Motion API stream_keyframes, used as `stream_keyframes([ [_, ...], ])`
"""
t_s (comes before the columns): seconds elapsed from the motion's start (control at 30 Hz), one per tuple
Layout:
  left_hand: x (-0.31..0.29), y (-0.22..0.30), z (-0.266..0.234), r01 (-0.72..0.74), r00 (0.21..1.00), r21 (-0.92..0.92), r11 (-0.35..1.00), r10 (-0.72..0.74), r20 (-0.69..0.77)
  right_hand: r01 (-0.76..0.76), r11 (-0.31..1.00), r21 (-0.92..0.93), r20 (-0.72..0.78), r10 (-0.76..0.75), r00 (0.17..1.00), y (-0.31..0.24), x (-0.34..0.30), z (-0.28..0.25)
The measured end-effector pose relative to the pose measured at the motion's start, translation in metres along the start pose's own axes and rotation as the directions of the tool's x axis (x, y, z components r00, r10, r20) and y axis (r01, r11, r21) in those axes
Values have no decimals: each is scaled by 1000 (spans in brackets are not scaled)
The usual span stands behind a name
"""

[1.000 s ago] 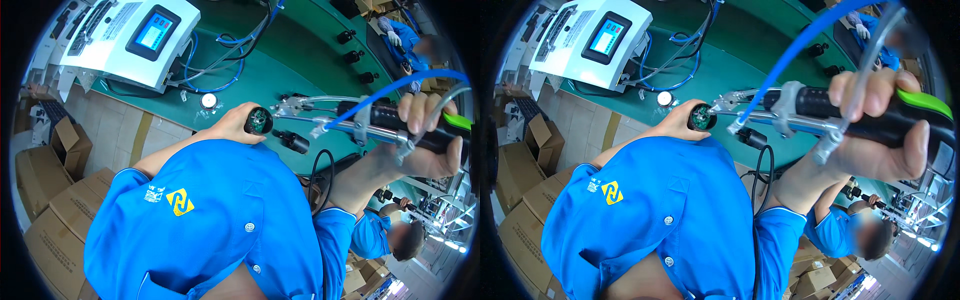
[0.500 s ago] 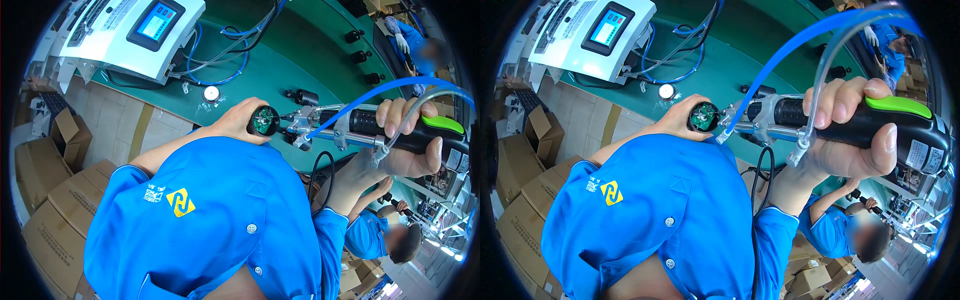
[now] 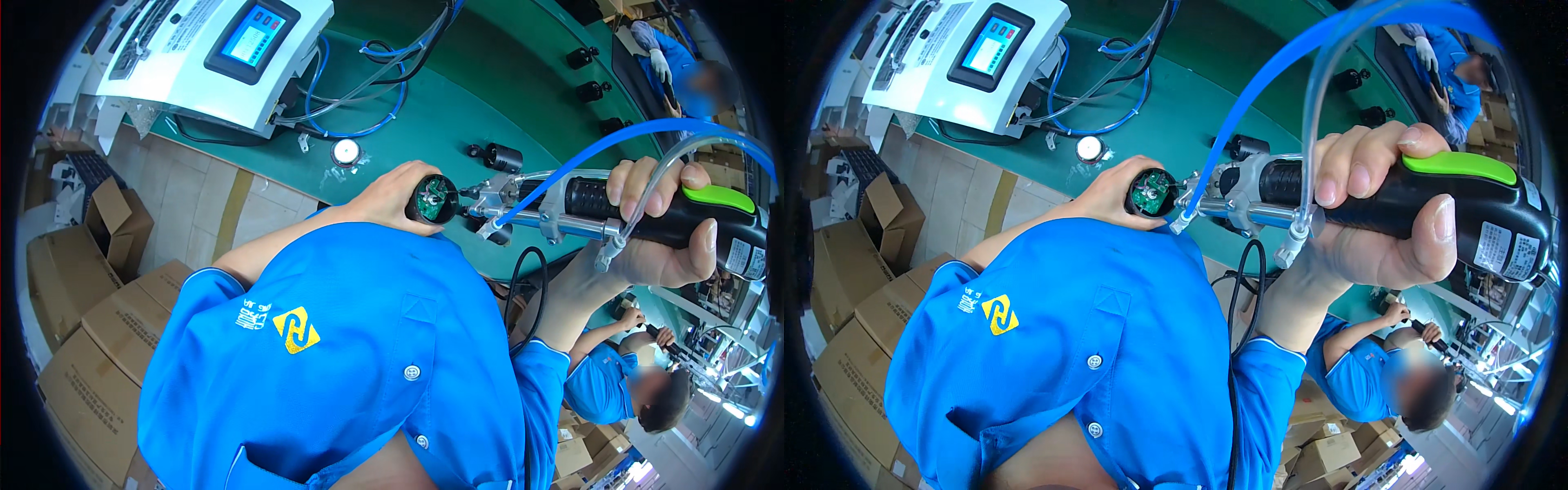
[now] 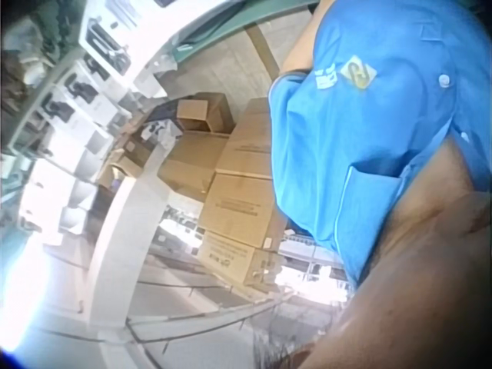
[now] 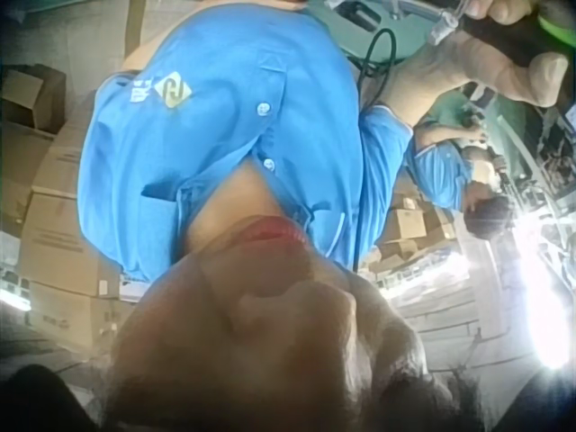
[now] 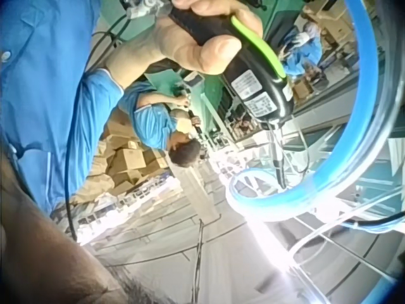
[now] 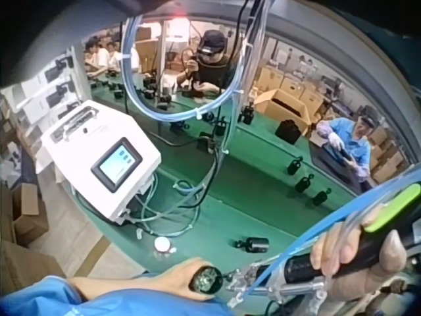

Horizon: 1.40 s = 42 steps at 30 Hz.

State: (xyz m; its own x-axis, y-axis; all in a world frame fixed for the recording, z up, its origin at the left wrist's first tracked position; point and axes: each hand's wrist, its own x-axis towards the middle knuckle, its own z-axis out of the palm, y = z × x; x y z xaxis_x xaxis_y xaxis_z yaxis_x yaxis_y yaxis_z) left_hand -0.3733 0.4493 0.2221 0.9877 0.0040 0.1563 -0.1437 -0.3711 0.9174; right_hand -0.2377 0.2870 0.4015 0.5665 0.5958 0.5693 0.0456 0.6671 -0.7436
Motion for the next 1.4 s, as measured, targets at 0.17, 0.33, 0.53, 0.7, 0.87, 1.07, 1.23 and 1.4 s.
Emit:
stream_keyframes([
  [0.17, -3, -3, 4, -13, 1000, 10, 1000, 13, 19, -5, 1000, 29, 39, 3, 999, 5, -8, 2],
  [0.33, 2, -3, 3, 44, 998, -62, 997, -41, 41, -35, 999, -11, 50, 36, 998, -12, 2, -1],
  [0.53, 0, 4, -2, 69, 998, -111, 991, -67, 22, -40, 999, -6, 135, 40, 990, -45, 16, 1],
  [0.7, -1, 2, 1, -11, 1000, -82, 997, 13, 19, -25, 1000, -1, 193, 25, 981, -22, 13, 3],
  [0.87, -2, 1, 2, -83, 996, -47, 995, 83, 13, -30, 997, 72, 146, 19, 989, -9, 7, 3],
  [1.07, -3, 4, 2, -85, 996, -35, 996, 86, 24, 8, 999, 53, 10, -9, 1000, 3, 2, 9],
  [1.23, -4, 3, 4, -104, 994, -24, 994, 104, 29, 9, 999, 35, -25, -8, 1000, 6, 1, 12],
  [1.4, -4, 5, 4, -98, 994, -24, 995, 99, 43, 10, 999, 41, -29, -9, 1000, 7, -1, 12],
])
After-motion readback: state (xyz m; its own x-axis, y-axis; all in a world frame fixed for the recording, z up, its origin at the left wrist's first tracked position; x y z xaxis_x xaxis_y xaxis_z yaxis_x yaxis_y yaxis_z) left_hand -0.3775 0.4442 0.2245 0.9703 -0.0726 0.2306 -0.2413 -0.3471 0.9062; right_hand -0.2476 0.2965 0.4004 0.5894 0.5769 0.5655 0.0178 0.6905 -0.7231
